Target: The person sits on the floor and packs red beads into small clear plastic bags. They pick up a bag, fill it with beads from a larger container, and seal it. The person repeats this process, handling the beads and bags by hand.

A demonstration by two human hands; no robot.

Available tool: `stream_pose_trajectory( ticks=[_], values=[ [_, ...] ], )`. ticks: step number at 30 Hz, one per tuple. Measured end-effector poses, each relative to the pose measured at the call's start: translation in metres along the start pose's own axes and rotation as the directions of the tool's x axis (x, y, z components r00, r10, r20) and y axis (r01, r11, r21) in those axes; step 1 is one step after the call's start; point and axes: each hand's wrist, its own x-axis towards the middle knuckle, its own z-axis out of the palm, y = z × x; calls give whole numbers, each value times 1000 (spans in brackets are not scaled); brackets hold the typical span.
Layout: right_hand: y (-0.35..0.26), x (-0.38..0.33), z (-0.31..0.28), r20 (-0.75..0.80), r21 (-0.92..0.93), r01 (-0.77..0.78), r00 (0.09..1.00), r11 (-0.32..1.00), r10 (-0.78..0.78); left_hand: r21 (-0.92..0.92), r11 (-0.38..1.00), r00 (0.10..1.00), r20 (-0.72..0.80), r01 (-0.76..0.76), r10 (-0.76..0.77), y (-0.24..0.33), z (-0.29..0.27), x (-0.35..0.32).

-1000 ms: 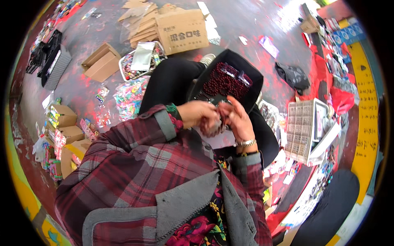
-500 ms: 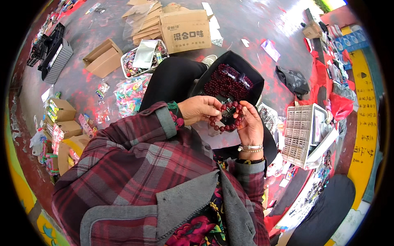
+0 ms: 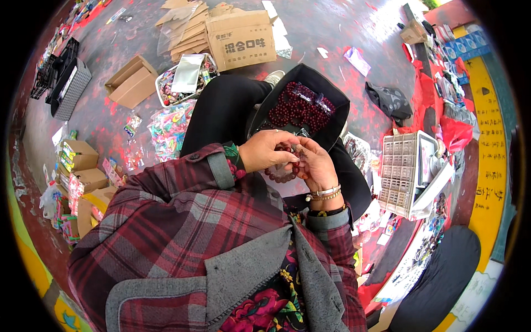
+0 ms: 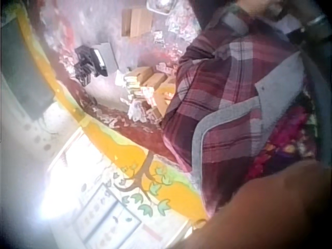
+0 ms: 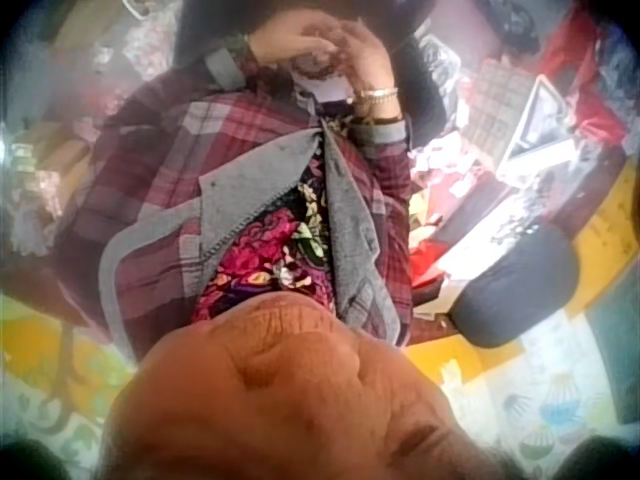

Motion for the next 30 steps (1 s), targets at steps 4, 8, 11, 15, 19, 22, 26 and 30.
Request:
stream_pose_trajectory(
  ticks=[4, 8, 11, 15, 19, 22, 26, 30],
  values=[
    [-2, -4, -1, -1, 39, 37, 999, 999, -37, 283, 934, 974, -7, -217, 228, 0, -4, 2],
    [-3, -6, -3, 23, 42, 87, 996, 995, -88, 346, 880, 933, -33, -327, 359, 0, -5, 2],
    [-2, -6, -13, 117, 27, 80, 990, 996, -83, 404, 818, 889, -23, -410, 457, 8, -7, 2],
    [-4, -9, -14, 206, -280, 297, 947, 913, -245, 350, 849, 899, -41, -397, 437, 28, -12, 1],
    [1, -9, 3, 297, -100, 343, 906, 934, -301, 46, 953, 951, -64, -300, 303, 35, -10, -2],
    [9, -1, 8, 212, -132, 357, 921, 925, -325, 127, 921, 918, -108, -368, 382, 39, -6, 0],
    [17, -2, 19, 224, -64, 408, 895, 911, -386, 270, 910, 916, -164, -314, 365, 38, -5, -7],
    [22, -2, 6, 284, -19, 241, 932, 970, -226, -104, 981, 971, -192, -162, 140, 37, -8, -4]
  ],
)
